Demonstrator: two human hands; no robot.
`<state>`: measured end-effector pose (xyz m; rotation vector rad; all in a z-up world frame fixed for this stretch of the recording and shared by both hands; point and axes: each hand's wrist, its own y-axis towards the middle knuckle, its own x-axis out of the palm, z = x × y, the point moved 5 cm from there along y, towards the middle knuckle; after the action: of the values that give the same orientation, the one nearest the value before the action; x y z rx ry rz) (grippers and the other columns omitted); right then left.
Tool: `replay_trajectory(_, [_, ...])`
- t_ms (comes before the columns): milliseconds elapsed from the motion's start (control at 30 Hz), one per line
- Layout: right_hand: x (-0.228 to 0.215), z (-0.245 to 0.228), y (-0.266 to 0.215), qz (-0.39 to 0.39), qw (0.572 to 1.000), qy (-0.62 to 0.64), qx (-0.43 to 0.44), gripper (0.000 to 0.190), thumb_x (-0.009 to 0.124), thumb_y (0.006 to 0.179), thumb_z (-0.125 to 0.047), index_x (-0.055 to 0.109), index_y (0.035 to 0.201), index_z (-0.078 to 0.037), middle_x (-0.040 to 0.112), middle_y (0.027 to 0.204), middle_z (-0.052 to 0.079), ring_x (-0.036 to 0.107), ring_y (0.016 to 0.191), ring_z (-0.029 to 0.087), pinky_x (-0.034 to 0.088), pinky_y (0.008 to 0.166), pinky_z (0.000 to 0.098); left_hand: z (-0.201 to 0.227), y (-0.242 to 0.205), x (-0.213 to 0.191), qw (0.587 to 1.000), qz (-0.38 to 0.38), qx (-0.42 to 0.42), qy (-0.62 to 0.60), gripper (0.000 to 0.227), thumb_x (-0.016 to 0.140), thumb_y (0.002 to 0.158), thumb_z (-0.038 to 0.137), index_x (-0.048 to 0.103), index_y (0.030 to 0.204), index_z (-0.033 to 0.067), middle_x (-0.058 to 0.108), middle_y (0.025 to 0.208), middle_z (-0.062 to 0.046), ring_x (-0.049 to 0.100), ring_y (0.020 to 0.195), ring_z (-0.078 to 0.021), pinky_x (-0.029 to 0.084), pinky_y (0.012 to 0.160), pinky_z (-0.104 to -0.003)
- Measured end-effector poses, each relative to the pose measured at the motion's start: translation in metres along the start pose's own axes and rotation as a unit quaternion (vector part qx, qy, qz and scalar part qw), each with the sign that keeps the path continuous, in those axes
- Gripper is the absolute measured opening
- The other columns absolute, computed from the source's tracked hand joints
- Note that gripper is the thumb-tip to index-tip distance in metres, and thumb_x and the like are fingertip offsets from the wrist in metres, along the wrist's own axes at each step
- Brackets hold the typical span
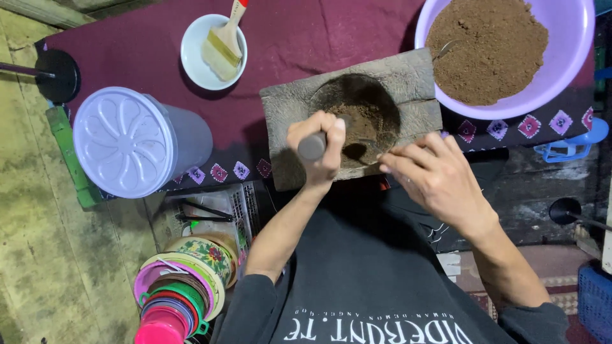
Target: Grinding a brown powdery material in a stone mortar using a pestle and a spoon.
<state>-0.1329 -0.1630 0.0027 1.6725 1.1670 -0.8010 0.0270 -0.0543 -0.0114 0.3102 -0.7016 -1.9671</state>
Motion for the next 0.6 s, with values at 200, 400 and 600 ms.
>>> replay_trajectory(200, [0.024, -0.003, -0.003, -0.026, 0.999, -0.016, -0.043, 0.009, 0.065, 0.097, -0.021, 0.071, 0.104, -0.021, 0.067, 0.097, -0.002, 0.057, 0.092, 0.022, 0.041, 0.07, 0.0335, -0.041, -0.002, 0.001, 0.993, 0.028, -0.077, -0.081, 0.029, 0.06, 0.088, 0.003, 0.054, 0.06, 0.0127, 0.046, 0.044, 0.003, 0.041, 0.041, -0.0083, 0.04, 0.044, -0.023])
replay_trajectory(400, [0.043, 0.027, 0.015, -0.063, 0.997, -0.038, 0.004, 0.007, 0.068, 0.097, -0.021, 0.075, 0.101, -0.02, 0.066, 0.09, -0.003, 0.053, 0.088, 0.019, 0.039, 0.072, 0.0341, -0.009, 0.024, -0.009, 0.984, -0.038, -0.094, -0.145, 0.039, 0.065, 0.083, -0.003, 0.046, 0.052, 0.0107, 0.034, 0.044, 0.003, 0.029, 0.042, -0.0068, 0.032, 0.041, -0.023])
replay_trajectory(600, [0.044, 0.064, 0.049, -0.057, 0.998, 0.011, 0.01, 0.006, 0.071, 0.097, -0.018, 0.073, 0.094, -0.015, 0.069, 0.088, 0.002, 0.059, 0.086, 0.027, 0.042, 0.069, 0.038, 0.047, 0.026, -0.026, 0.968, -0.096, -0.054, -0.224, 0.042, 0.07, 0.084, 0.006, 0.049, 0.049, 0.0131, 0.046, 0.042, 0.001, 0.038, 0.035, -0.0115, 0.039, 0.04, -0.023])
